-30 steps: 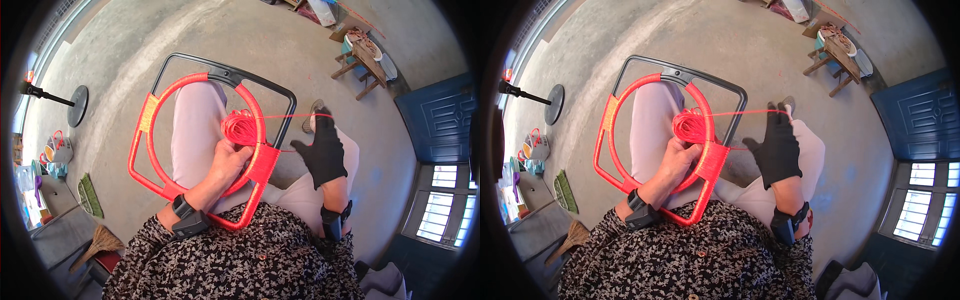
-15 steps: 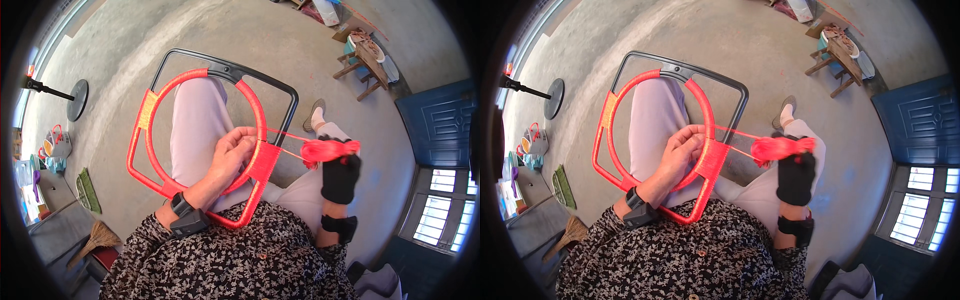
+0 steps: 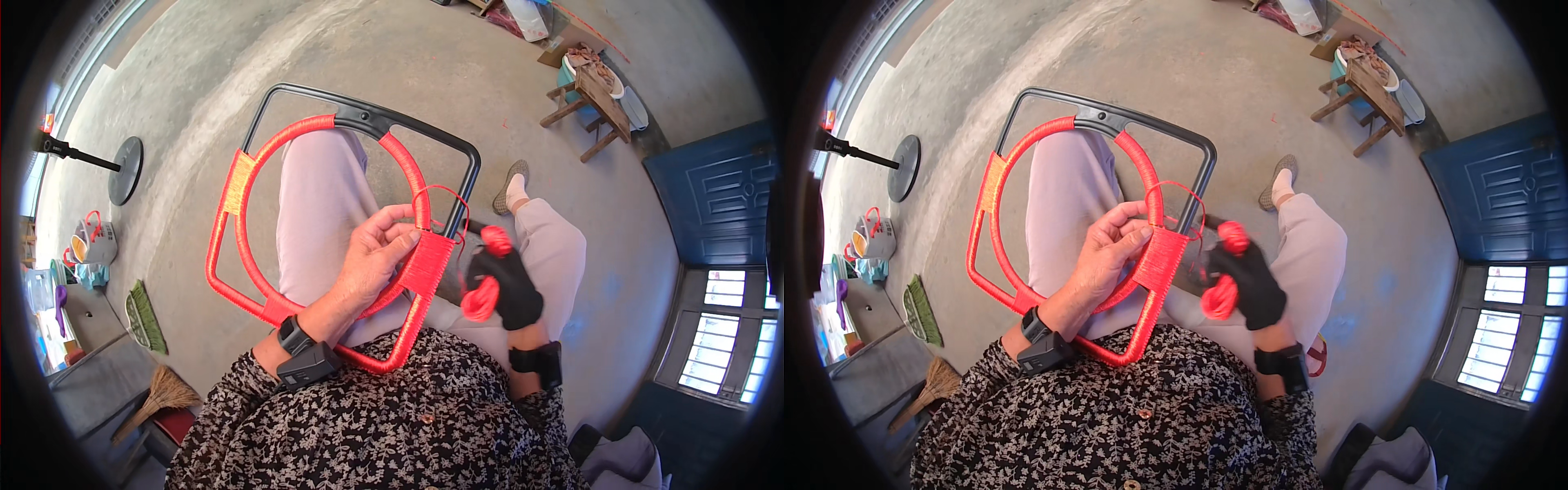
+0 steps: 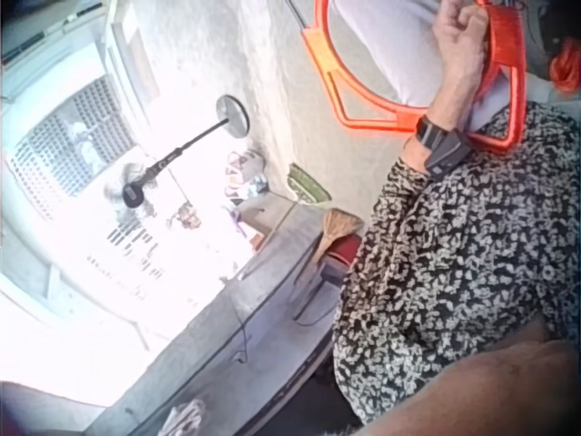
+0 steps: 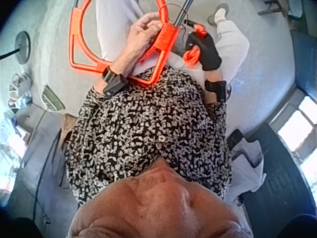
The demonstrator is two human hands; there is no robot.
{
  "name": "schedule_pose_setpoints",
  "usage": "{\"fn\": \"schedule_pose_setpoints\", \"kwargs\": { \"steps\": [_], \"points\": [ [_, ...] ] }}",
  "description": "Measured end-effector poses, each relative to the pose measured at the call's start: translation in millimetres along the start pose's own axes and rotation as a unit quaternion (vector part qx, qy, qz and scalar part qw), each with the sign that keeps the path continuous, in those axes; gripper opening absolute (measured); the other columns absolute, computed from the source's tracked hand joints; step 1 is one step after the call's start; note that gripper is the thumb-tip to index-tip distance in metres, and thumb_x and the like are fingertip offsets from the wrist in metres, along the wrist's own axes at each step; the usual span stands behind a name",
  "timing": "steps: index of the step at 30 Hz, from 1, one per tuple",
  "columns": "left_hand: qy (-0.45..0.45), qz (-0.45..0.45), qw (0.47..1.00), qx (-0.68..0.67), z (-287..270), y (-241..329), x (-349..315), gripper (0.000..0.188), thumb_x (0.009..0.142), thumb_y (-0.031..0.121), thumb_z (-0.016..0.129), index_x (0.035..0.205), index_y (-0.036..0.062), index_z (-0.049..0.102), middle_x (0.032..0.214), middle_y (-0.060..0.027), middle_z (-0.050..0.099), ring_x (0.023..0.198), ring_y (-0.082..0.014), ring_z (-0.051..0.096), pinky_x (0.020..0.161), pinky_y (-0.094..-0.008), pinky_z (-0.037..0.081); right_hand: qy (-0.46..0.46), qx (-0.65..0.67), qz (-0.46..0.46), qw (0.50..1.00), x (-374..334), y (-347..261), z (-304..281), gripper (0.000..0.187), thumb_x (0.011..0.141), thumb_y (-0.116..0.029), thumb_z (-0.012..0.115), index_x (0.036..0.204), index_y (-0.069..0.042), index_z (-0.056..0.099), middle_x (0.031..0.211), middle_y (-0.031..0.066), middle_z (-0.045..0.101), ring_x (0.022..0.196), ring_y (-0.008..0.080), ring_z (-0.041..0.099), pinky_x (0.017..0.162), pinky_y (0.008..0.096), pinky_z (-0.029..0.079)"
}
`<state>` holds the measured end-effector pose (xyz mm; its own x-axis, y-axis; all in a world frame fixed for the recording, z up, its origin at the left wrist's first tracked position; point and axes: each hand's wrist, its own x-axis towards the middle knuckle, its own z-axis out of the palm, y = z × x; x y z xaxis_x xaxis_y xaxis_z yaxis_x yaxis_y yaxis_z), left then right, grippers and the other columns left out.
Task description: The person is weaving pink plastic twine around a red and black circular frame to create a net or decorative item.
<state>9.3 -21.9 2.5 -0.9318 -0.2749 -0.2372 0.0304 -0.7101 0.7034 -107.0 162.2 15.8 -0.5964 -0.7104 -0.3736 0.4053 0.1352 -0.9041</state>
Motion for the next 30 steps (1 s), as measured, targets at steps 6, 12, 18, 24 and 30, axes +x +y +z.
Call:
{"fn": "schedule_pose_setpoints", "kwargs": {
  "steps": [6,12,18,24,30],
  "points": [
    [0.019,0.003,0.999,0.028,-9.5,-8.7,1.7,0.018,0.092,0.007,0.056,0.109,0.0027,0.053,0.091,-0.0039,0.066,0.078,-0.0060,0.060,0.068,-0.0190,0.047,0.008,-0.059,0.088,0.994,-2.1,13.1,-11.5,0.017,0.085,-0.016,0.061,0.088,0.000,0.056,0.072,0.0062,0.060,0.067,0.0162,0.060,0.062,0.0311,0.048],
    [0.019,0.016,0.999,0.048,-11.8,-7.8,1.1,0.015,0.092,0.007,0.057,0.106,0.0024,0.053,0.088,-0.0028,0.066,0.075,-0.0056,0.060,0.066,-0.0182,0.047,0.123,0.081,0.040,0.988,-41.8,2.0,-55.2,0.011,0.082,-0.007,0.056,0.085,-0.005,0.045,0.067,0.0116,0.052,0.056,0.0225,0.052,0.057,0.0367,0.049],
    [0.042,0.033,0.996,0.067,-7.5,-9.7,1.9,0.012,0.092,0.007,0.057,0.102,0.0011,0.053,0.083,-0.0018,0.065,0.070,-0.0040,0.057,0.062,-0.0180,0.044,0.104,0.153,-0.079,0.980,-36.8,8.6,-55.6,0.009,0.084,-0.008,0.055,0.087,-0.006,0.046,0.081,0.0160,0.057,0.066,0.0217,0.056,0.066,0.0352,0.050],
    [0.060,0.035,0.994,0.087,-8.8,-11.0,1.6,0.011,0.092,0.007,0.058,0.100,0.0012,0.054,0.079,-0.0007,0.063,0.067,-0.0037,0.055,0.060,-0.0181,0.043,0.133,0.183,-0.069,0.972,-15.4,11.9,-41.7,0.010,0.087,-0.015,0.056,0.086,-0.007,0.049,0.119,0.0265,0.055,0.066,0.0196,0.055,0.066,0.0324,0.047],
    [0.060,0.028,0.995,0.079,-7.0,-7.5,0.0,0.008,0.092,0.010,0.059,0.094,0.0028,0.057,0.077,0.0009,0.062,0.066,-0.0031,0.054,0.059,-0.0181,0.042,0.011,0.389,-0.120,0.913,-15.3,2.9,-33.6,0.025,0.093,-0.027,0.050,0.075,-0.014,0.038,0.078,0.0050,0.045,0.052,0.0103,0.038,0.054,0.0269,0.034]
  ]
}}
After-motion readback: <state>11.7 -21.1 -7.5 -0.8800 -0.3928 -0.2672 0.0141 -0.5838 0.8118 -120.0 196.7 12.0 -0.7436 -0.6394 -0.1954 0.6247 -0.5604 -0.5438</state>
